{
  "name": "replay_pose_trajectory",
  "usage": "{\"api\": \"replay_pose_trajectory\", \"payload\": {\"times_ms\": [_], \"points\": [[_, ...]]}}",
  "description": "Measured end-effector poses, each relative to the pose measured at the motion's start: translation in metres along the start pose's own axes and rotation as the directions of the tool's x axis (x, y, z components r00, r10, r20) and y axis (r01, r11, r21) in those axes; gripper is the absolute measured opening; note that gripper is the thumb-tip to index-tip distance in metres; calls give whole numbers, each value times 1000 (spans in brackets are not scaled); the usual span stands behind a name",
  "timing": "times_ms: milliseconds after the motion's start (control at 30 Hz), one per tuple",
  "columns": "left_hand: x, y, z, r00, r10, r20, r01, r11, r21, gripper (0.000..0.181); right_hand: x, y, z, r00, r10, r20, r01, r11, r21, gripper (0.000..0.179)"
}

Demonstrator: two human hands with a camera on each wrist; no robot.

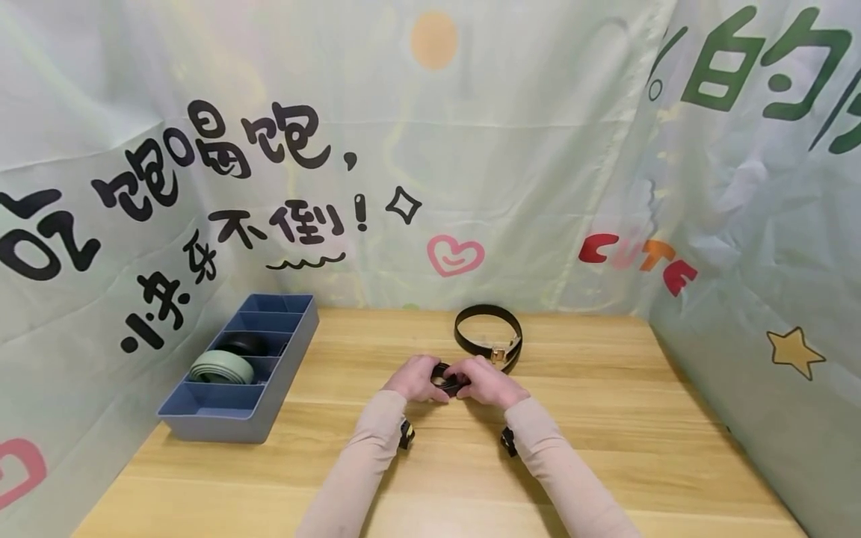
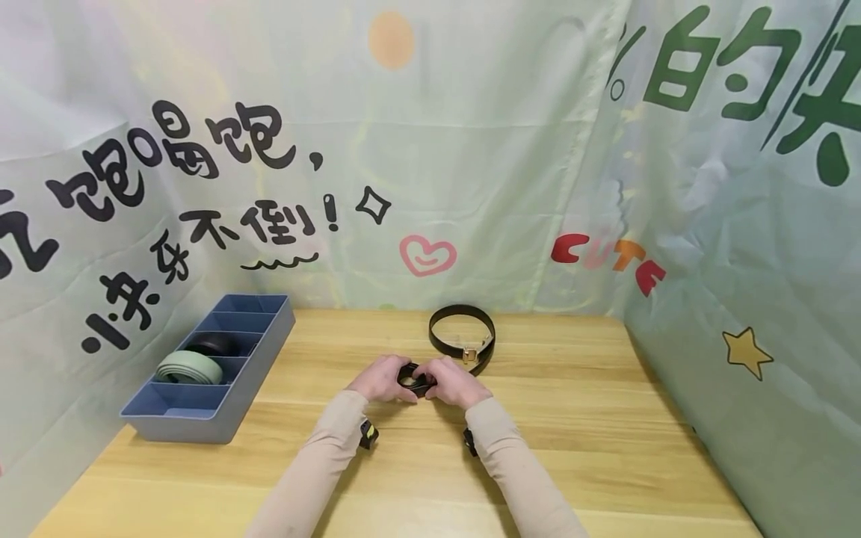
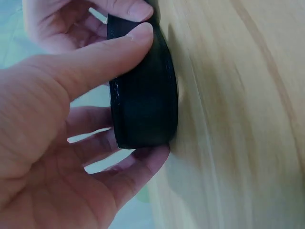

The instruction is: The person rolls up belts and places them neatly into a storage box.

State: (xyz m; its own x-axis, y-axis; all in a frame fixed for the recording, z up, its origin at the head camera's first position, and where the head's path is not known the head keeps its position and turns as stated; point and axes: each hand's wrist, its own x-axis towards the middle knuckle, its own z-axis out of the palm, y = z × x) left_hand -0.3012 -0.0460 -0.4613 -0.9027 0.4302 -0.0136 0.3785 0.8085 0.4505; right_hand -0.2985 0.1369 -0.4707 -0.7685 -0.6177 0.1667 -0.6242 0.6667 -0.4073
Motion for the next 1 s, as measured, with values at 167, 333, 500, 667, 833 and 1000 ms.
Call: {"api": "replay_pose_trajectory", "payload": {"times_ms": [167,333,500,667,833,1000], "points": [[-1,-1,4,999,-23,-36,24,999,28,50,2,0,2,1000,-11,-6,11,1000,15,27],[0,-1,3,999,21,-35,-20,1000,15,45,1,1,2,1000,-21,11,21,999,-32,36],[2,1,1,1000,11,-16,-11,1000,-10,44,3,0,1,999,-17,-30,15,998,-55,28],[3,0,4,999,-7,-39,6,1000,-14,47,4,2,0,999,-35,-3,35,999,-15,28],[4,-1,4,1000,3,-27,-4,1000,-13,52,-2,15,-12,999,44,1,-43,992,115,31],[4,-1,2,1000,-28,2,28,1000,-9,73,-2,30,-24,946,175,-271,-161,984,73,21]]}}
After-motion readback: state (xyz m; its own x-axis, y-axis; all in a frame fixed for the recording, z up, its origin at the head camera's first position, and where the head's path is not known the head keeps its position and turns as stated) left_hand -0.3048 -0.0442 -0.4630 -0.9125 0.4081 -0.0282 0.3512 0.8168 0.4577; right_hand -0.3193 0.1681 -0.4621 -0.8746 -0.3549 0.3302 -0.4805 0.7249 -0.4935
